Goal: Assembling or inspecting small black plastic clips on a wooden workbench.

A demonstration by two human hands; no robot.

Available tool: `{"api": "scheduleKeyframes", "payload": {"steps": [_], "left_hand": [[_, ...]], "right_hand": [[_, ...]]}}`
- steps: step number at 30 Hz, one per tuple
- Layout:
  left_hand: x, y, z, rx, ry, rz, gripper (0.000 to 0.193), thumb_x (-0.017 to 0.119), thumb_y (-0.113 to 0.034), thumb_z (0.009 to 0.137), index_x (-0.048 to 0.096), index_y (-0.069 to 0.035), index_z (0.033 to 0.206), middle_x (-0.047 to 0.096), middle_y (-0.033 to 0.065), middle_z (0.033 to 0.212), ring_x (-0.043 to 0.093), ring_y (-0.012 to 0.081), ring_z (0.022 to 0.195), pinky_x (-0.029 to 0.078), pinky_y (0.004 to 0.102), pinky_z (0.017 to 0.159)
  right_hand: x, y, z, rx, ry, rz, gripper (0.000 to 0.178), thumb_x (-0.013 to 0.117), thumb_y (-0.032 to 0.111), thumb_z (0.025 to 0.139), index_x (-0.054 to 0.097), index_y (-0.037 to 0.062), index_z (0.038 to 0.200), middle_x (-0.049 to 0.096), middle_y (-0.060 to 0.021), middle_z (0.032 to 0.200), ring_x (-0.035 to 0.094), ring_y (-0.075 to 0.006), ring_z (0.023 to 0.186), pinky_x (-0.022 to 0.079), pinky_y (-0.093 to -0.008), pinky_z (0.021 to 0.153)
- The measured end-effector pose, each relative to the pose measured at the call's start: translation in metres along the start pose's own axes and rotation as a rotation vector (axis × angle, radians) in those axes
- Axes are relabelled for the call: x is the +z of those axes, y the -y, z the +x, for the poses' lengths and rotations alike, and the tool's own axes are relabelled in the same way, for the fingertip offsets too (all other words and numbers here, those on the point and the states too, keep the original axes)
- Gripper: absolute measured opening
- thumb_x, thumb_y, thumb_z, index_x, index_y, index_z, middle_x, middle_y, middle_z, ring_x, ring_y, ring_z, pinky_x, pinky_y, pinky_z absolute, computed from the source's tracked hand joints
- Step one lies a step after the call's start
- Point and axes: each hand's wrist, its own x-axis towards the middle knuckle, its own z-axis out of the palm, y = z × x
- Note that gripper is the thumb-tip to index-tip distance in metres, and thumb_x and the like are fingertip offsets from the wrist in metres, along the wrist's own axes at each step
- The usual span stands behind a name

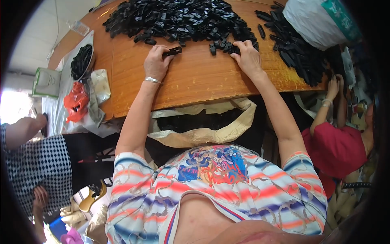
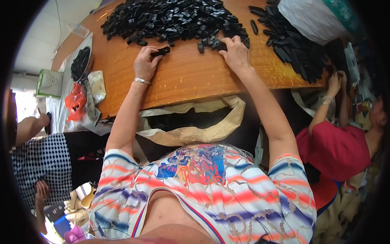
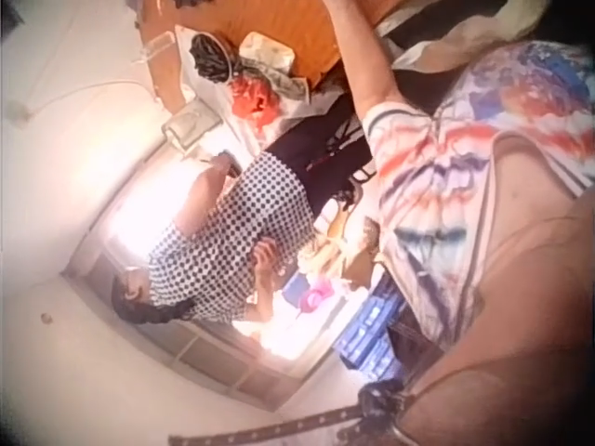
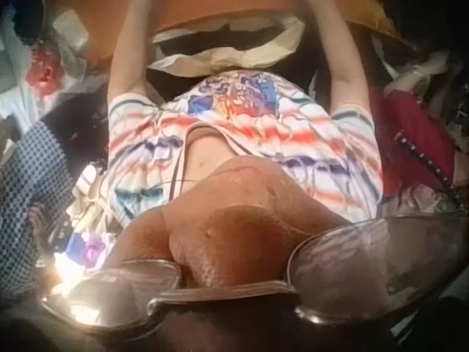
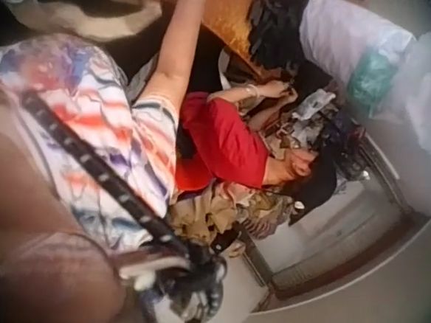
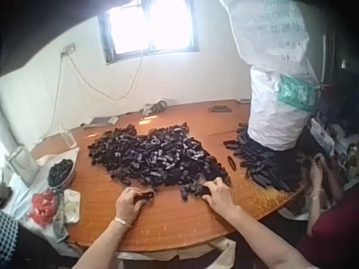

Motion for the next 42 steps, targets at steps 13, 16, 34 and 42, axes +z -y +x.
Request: {"api": "scheduleKeyframes", "payload": {"steps": [13, 16, 34, 42], "left_hand": [[-0.037, -0.051, -0.033, 0.100, 0.211, 0.192, 0.026, 0.079, -0.021, 0.072, 0.060, -0.006, 0.081, 0.057, 0.0087, 0.091, 0.058, 0.0276, 0.087, 0.050, 0.0374, 0.071], [-0.029, -0.049, -0.043, 0.150, 0.226, 0.167, 0.021, 0.075, -0.018, 0.075, 0.060, -0.006, 0.084, 0.057, 0.0088, 0.092, 0.057, 0.0281, 0.092, 0.049, 0.0370, 0.074], [-0.026, -0.037, -0.062, 0.028, 0.113, 0.033, 0.030, 0.076, -0.018, 0.075, 0.064, -0.006, 0.099, 0.060, 0.0094, 0.100, 0.055, 0.0293, 0.098, 0.047, 0.0376, 0.084], [-0.030, -0.033, -0.066, -0.013, 0.137, 0.031, 0.027, 0.076, -0.018, 0.074, 0.066, -0.007, 0.096, 0.059, 0.0086, 0.096, 0.055, 0.0286, 0.094, 0.047, 0.0371, 0.082]], "right_hand": [[0.004, 0.017, -0.005, -0.036, 0.096, 0.058, 0.033, 0.076, 0.032, 0.078, 0.060, 0.0061, 0.091, 0.061, -0.0130, 0.095, 0.061, -0.0328, 0.091, 0.050, -0.0420, 0.079], [0.005, 0.010, -0.012, -0.095, 0.129, 0.238, 0.028, 0.076, 0.026, 0.079, 0.061, 0.0060, 0.091, 0.062, -0.0137, 0.097, 0.061, -0.0334, 0.093, 0.049, -0.0421, 0.080], [0.000, 0.069, -0.038, -0.029, 0.215, 0.247, 0.037, 0.073, 0.040, 0.080, 0.063, 0.0050, 0.079, 0.064, -0.0102, 0.069, 0.064, -0.0285, 0.068, 0.051, -0.0388, 0.063], [-0.005, 0.059, -0.028, -0.476, 0.092, 0.174, 0.021, 0.067, 0.007, 0.081, 0.064, 0.0071, 0.103, 0.061, -0.0083, 0.103, 0.064, -0.0299, 0.089, 0.053, -0.0413, 0.075]]}}
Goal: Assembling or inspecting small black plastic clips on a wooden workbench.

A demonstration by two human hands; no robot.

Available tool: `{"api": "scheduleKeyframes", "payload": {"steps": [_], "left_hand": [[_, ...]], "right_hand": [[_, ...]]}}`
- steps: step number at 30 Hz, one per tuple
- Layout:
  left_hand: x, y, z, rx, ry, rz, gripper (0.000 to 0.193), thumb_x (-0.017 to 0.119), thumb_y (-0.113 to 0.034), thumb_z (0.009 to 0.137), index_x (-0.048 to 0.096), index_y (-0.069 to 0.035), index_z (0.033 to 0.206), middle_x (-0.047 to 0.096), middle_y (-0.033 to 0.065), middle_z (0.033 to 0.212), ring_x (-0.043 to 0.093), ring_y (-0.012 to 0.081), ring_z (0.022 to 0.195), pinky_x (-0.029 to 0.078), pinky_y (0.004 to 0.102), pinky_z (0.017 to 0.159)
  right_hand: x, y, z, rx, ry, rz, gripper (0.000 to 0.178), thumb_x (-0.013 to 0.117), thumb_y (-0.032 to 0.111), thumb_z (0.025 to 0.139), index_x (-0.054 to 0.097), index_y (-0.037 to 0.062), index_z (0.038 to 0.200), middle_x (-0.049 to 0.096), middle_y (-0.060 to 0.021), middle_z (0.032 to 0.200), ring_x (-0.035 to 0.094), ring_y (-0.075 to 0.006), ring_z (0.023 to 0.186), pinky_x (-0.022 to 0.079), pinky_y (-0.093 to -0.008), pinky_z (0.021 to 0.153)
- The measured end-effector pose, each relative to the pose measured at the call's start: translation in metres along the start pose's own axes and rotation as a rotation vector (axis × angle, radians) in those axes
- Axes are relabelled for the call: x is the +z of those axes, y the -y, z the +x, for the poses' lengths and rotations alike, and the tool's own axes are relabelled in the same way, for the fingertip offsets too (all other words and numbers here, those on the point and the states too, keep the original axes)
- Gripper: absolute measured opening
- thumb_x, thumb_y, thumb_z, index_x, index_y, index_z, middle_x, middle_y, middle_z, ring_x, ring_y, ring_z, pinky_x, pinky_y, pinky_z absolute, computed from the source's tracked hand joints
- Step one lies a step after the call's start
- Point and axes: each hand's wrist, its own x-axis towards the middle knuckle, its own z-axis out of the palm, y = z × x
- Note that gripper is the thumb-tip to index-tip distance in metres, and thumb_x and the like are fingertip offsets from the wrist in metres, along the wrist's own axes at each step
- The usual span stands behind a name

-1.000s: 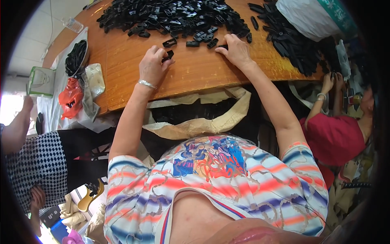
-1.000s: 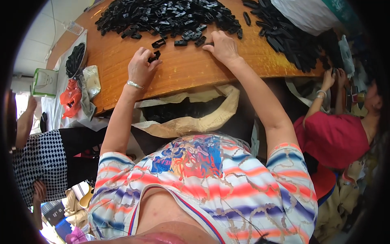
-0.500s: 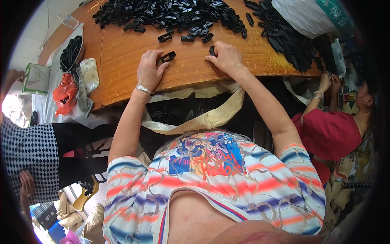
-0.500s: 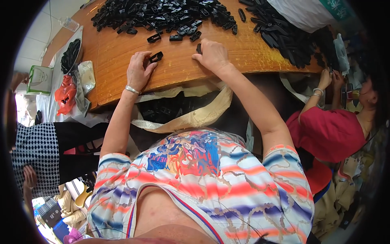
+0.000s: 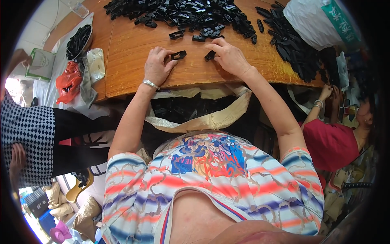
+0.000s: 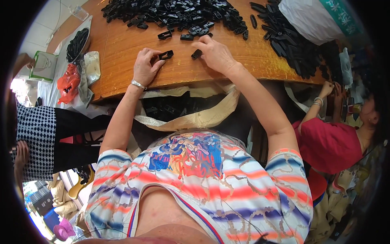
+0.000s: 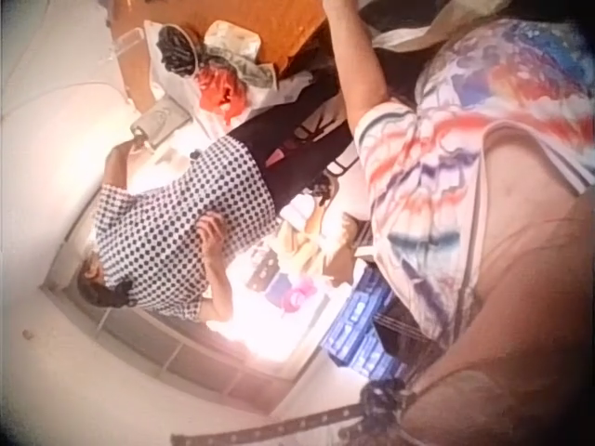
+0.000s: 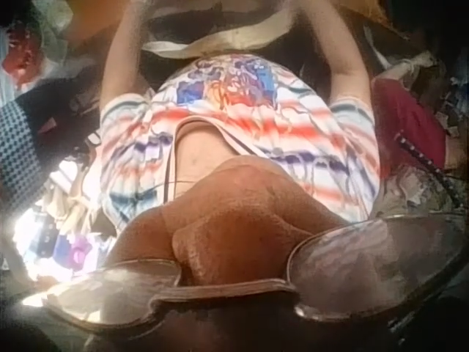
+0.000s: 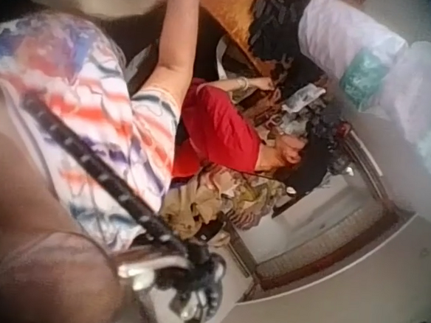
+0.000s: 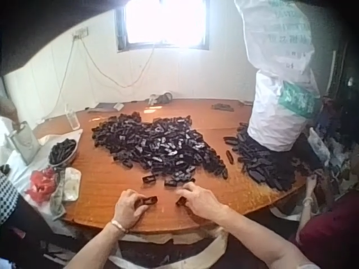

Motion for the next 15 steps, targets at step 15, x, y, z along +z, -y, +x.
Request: {"api": "scheduleKeyframes", "payload": {"steps": [15], "left_hand": [[0.002, -0.002, 0.003, 0.002, 0.075, -0.017, 0.023, 0.076, -0.021, 0.074, 0.069, -0.009, 0.092, 0.060, 0.0052, 0.089, 0.055, 0.0259, 0.091, 0.048, 0.0362, 0.079]], "right_hand": [[0.046, 0.043, 0.043, 0.016, 0.021, 0.134, 0.022, 0.073, 0.011, 0.077, 0.067, 0.0048, 0.097, 0.060, -0.0105, 0.095, 0.064, -0.0311, 0.083, 0.053, -0.0393, 0.072]]}}
